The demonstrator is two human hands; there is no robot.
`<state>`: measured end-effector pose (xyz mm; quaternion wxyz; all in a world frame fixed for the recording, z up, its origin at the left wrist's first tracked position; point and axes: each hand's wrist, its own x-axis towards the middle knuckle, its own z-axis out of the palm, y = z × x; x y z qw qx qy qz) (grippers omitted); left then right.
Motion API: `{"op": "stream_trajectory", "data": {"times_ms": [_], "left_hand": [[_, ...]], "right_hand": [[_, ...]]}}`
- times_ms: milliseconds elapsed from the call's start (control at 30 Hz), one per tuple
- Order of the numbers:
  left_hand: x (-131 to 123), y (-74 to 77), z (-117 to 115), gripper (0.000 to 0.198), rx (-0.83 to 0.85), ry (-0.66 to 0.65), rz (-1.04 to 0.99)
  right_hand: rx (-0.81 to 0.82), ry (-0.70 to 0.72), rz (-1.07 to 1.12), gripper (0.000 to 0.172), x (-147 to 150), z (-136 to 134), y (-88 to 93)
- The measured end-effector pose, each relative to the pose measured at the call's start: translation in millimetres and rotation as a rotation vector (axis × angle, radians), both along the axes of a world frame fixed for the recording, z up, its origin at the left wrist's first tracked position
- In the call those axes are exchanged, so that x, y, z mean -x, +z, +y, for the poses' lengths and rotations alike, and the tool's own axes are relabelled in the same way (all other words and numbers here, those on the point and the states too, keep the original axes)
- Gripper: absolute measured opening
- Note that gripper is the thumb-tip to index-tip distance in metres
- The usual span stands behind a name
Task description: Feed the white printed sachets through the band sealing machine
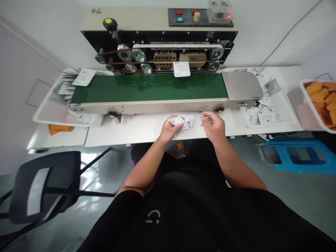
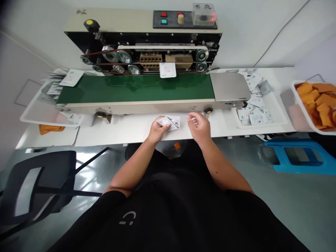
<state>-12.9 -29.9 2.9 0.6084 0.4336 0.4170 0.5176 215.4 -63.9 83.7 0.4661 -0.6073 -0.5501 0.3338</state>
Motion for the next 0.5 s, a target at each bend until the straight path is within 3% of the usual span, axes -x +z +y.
{"op": "stream_trajectory", "data": {"times_ms": [133, 233, 500], "left_hand": [[1, 1.6, 0, 0.050, -0.043, 0.003, 0.041], [2, 0.7, 1, 0.048, -0.055, -0.028, 0.068], [0, 1.4, 1, 0.051, -0.029, -0.084, 0.068]], "right_hand": [[0.282, 0.201, 0.074, 0.038, 5, -3, -31.6], [0.357, 0.235, 0.179, 0.037, 10, -4, -42.1], [0.277, 0.166, 0.234, 0.038, 5, -4, -30.5]]}}
